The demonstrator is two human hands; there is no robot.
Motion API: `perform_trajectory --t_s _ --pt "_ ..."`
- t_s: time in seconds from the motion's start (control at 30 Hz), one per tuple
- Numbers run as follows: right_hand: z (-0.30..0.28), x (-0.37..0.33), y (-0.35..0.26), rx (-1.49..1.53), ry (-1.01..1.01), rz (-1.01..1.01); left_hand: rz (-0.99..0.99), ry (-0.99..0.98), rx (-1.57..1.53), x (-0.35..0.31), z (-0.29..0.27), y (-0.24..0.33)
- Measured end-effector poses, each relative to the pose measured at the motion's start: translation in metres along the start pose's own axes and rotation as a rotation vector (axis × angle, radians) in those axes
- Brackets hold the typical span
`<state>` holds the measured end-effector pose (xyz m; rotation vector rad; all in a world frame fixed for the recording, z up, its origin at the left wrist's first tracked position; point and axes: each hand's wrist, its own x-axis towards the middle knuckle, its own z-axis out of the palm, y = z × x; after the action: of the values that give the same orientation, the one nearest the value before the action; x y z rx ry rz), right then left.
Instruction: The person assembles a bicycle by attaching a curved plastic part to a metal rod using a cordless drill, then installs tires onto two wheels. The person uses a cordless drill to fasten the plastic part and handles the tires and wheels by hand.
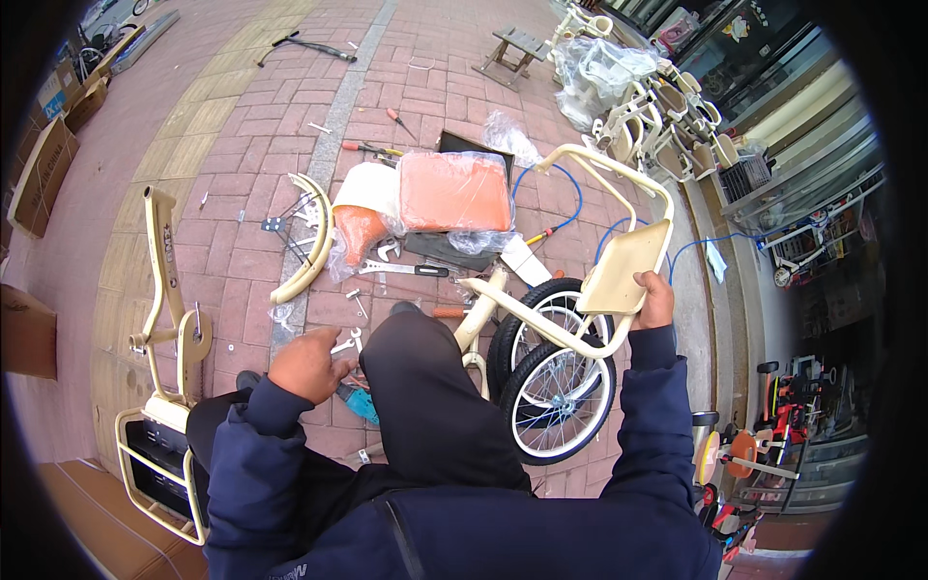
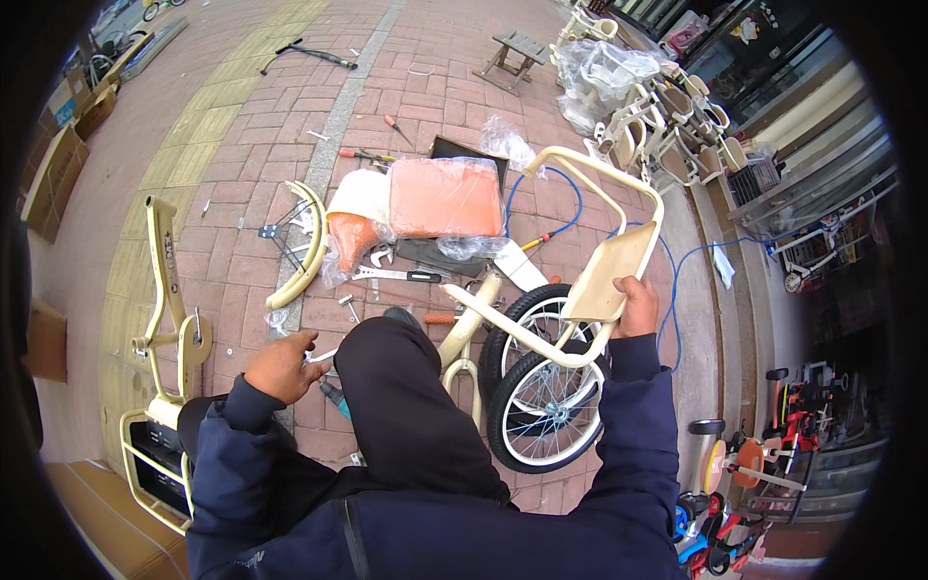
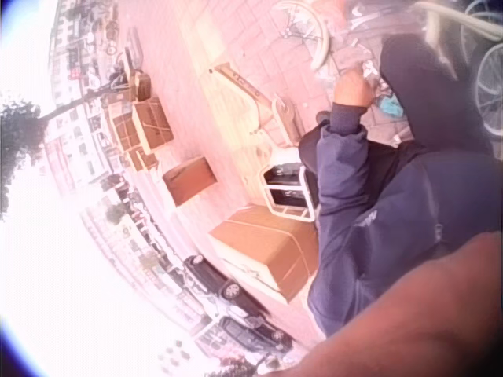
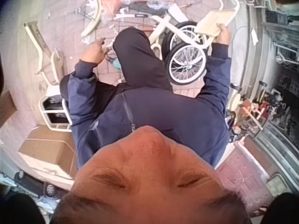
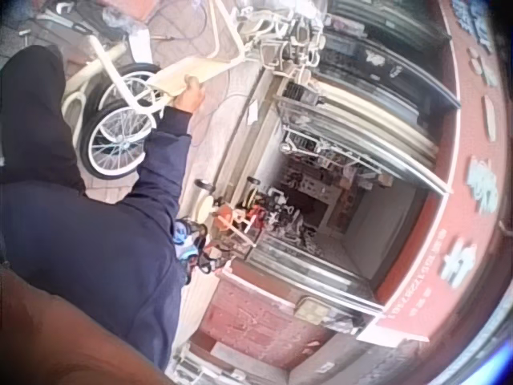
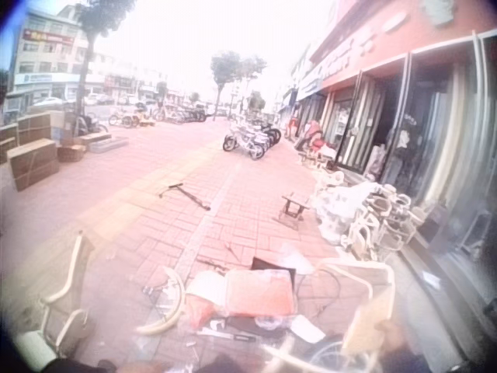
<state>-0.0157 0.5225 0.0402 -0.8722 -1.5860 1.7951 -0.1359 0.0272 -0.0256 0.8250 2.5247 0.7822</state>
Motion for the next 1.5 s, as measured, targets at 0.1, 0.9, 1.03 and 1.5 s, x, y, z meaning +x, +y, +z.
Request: perform_trajectory --t_s 0.1,0.9,1.03,1.5 --pt "0.052 0.010 0.013 0.262 -0.245 0.110 0.015 0.014 0.022 -0.004 0.001 -0.003" --pt "0.443 -0.033 0.310 -0.639 -0.522 0.026 -0.052 -0.095 -0.083 -0.001 -0.023 0.004" --pt "0.402 -0.019 0.288 -0.620 -0.730 -0.013 -0.024 -0.076 -0.060 0.003 -0.020 0.003" --pt "-0.044 -0.100 0.283 -1.384 0.221 0.149 -0.025 -0.118 -0.075 0.026 0.009 -0.010"
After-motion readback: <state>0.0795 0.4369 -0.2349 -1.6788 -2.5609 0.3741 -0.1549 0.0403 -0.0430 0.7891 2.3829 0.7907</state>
